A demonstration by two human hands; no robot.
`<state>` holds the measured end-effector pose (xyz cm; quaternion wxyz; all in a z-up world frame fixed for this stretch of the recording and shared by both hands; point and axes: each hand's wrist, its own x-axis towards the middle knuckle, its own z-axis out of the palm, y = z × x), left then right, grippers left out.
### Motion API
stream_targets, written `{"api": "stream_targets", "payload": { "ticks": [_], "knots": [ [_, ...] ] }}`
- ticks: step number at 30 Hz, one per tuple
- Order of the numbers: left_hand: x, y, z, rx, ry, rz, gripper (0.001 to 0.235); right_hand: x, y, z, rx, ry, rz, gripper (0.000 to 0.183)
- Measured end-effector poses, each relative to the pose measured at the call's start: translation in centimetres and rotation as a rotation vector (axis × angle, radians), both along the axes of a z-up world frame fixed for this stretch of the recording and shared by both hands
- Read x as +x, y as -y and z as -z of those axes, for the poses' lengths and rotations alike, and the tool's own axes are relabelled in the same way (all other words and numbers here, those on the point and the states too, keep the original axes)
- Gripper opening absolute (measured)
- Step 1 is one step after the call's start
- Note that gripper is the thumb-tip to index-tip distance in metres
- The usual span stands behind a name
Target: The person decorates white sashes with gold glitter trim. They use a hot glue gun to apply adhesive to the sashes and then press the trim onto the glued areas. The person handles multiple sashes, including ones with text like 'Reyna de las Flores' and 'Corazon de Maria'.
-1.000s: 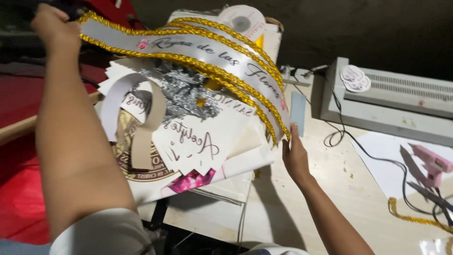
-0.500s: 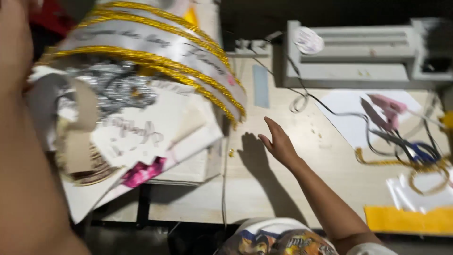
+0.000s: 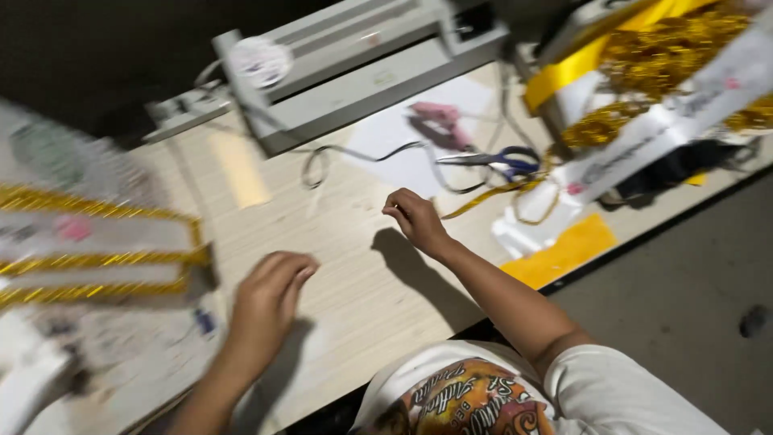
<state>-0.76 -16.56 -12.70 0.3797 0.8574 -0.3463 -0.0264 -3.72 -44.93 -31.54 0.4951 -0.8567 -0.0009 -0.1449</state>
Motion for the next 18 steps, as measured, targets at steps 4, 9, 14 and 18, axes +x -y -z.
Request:
{"api": "stream_targets", "payload": {
  "ticks": [4,9,14,18],
  "knots": [
    [-0.6,12.7,8.2,-0.181,-0.28,-0.011,0.01,-1.7,8.8,0.4,-0.015,0.047,0.033,0.009],
    [-2.2,26.7,16.2,-0.265,-0.508,-0.009,0.015,-5.3,19.4,2.4,-0.04,0.037,0.145,0.008],
    [-3.0,38.0,21.8,-0.276,-0.527,0.093,0.008,-9.4,28.2,3.8,-0.128,0.065,0.234,0.004],
    [-4.3,46.2,27.3,-0.24,-0.399,0.179,0.011,-12.5,33.2,3.4,-0.163,0.025,0.334,0.006]
  ]
}}
